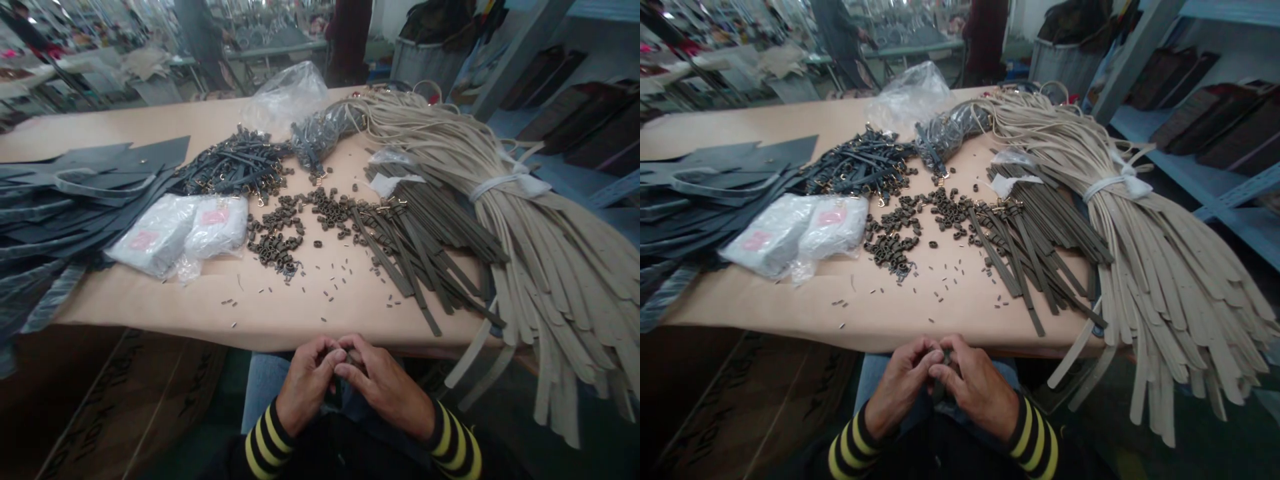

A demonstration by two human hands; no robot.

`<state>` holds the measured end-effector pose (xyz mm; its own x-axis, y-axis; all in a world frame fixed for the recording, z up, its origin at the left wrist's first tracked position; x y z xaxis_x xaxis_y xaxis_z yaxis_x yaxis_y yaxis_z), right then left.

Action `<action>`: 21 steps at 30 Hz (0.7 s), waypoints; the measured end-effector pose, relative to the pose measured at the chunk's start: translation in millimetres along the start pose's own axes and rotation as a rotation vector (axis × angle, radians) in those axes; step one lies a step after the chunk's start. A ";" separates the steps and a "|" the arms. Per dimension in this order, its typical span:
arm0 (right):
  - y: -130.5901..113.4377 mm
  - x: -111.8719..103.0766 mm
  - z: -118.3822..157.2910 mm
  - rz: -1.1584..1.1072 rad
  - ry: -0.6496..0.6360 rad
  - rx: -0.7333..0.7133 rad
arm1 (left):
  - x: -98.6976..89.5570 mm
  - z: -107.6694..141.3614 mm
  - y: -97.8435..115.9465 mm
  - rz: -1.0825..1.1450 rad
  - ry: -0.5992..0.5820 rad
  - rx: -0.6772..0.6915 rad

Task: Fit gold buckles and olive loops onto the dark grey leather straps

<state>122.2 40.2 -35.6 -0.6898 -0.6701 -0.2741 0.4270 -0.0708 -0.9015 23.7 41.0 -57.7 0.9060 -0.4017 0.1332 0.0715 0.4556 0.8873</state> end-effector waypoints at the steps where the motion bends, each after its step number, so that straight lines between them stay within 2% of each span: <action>1: 0.8 -1.7 -0.8 -0.003 0.012 0.008 | -0.2 -0.7 0.7 -0.019 -0.010 -0.009; 7: 3.0 -17.5 -3.0 0.050 0.007 0.048 | -14.6 -8.4 21.0 -0.175 0.007 0.025; 10: 5.4 -35.9 -6.4 0.007 0.034 0.030 | -18.8 -23.7 43.9 -0.356 -0.069 0.043; 12: 12.6 -51.2 -9.9 -0.079 0.089 0.031 | -24.3 -42.2 67.4 -0.575 -0.063 0.124; 15: 31.5 -68.7 -14.8 -0.263 0.176 0.074 | -40.3 -79.6 108.6 -0.946 0.084 0.348; 17: 43.4 -73.3 -16.4 -0.345 0.211 0.102 | -57.5 -106.3 130.0 -1.175 0.210 0.448; 19: 51.6 -73.2 -16.5 -0.367 0.222 0.126 | -83.3 -130.5 143.6 -1.389 0.355 0.401; 21: 55.5 -72.6 -15.2 -0.357 0.242 0.144 | -111.1 -146.6 154.8 -1.446 0.437 0.346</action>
<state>187.1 96.1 -70.9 -0.9180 -0.3945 -0.0404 0.2029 -0.3797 -0.9026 -4.7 272.6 0.1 0.2037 -0.0389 -0.9783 0.9225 -0.3269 0.2051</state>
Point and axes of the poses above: each hand's wrist, its own z-axis away from the middle knuckle, its own x-axis out of the palm, y = z × x, the point moved 6 cm from there along -z, towards the middle knuckle, and after that the axes turned 11 degrees about -y, right-handed, at the moved point
